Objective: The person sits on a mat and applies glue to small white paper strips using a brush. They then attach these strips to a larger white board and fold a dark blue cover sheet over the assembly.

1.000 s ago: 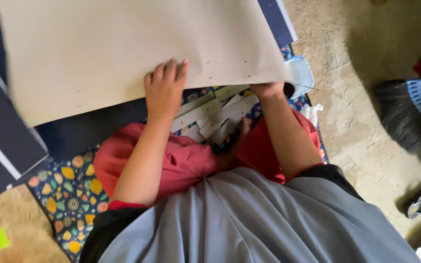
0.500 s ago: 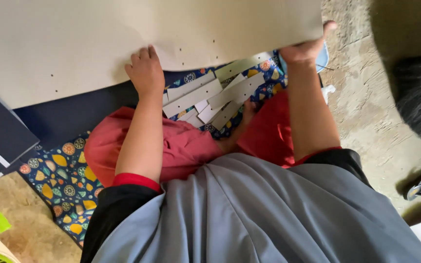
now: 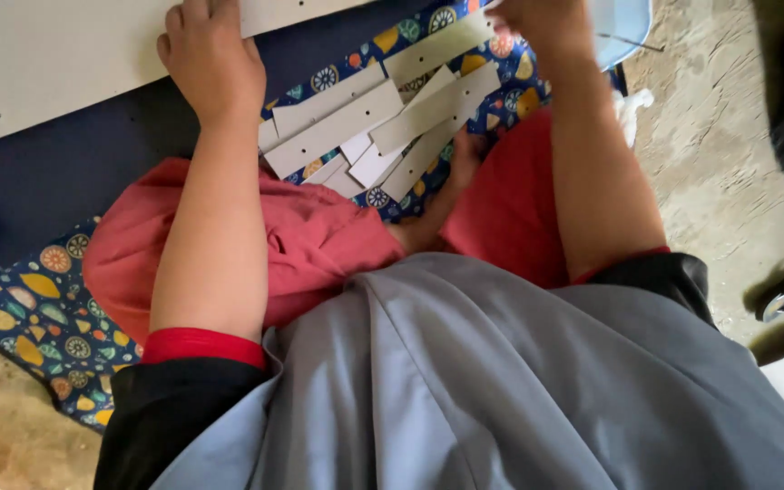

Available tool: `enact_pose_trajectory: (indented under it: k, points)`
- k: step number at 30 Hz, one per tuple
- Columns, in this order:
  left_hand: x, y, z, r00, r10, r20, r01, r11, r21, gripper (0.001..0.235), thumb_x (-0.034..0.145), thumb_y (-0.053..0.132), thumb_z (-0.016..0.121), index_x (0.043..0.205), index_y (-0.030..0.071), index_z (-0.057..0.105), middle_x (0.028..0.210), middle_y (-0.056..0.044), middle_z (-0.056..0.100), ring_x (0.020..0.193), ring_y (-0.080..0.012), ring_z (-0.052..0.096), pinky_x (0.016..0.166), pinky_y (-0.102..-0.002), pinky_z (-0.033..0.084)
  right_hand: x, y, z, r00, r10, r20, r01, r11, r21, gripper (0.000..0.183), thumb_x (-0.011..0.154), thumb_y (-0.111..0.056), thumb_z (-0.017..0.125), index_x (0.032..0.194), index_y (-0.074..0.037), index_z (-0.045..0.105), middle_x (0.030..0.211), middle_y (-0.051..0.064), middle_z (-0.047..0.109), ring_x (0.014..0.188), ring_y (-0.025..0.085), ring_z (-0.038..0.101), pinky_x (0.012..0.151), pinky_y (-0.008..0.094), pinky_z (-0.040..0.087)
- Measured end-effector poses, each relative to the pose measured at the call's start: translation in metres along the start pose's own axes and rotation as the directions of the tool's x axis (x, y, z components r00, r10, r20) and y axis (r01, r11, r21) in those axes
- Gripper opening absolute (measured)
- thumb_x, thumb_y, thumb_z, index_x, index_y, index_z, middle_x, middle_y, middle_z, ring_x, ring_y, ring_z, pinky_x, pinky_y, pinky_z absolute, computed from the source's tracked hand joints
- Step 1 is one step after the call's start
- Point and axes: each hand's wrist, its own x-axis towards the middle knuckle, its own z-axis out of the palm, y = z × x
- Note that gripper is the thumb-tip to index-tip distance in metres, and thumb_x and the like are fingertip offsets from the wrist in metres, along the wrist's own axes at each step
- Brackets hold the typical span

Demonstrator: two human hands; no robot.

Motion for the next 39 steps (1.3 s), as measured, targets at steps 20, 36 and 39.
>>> enact_pose_trajectory:
  k: [20, 36, 39]
  points:
    - [-0.041, 0.045, -0.022, 0.900, -0.360, 0.245, 0.411, 0.888, -0.205, 0.063, 0.100, 0.017, 0.083, 0.152, 0.012, 0.048, 0.159, -0.021, 0.039, 0.147, -0.0464, 0.028, 0.119, -0.069, 0.016, -0.039, 0.000, 0.069, 0.855, -0.104, 0.509, 0.519, 0.150, -0.841, 0.063, 0.069, -0.020, 0.088, 0.130, -0.020, 0.072, 0.132, 0.005, 0.064, 0.112, 0.030, 0.064, 0.085, 0.046, 0.058]
    - [-0.015, 0.047, 0.005, 0.968, -0.191, 0.163, 0.206, 0.976, -0.078, 0.041, 0.087, 0.040, 0.088, 0.123, 0.025, 0.074, 0.134, -0.009, 0.056, 0.107, -0.0399, 0.055, 0.080, -0.057, 0.047, -0.046, -0.055, 0.037, 0.899, 0.014, 0.438, 0.354, 0.566, -0.745, 0.046, 0.078, -0.008, 0.079, 0.124, -0.010, 0.072, 0.146, 0.015, 0.057, 0.128, 0.036, 0.055, 0.097, 0.052, 0.047]
    - [-0.014, 0.049, 0.005, 0.969, -0.205, 0.139, 0.213, 0.976, -0.045, 0.039, 0.086, 0.042, 0.088, 0.120, 0.028, 0.076, 0.129, -0.005, 0.058, 0.104, -0.0368, 0.054, 0.078, -0.054, 0.043, -0.047, -0.062, 0.039, 0.890, 0.138, 0.434, 0.296, 0.549, -0.782, 0.050, 0.076, -0.011, 0.084, 0.125, -0.011, 0.073, 0.142, 0.012, 0.059, 0.123, 0.036, 0.058, 0.097, 0.049, 0.048]
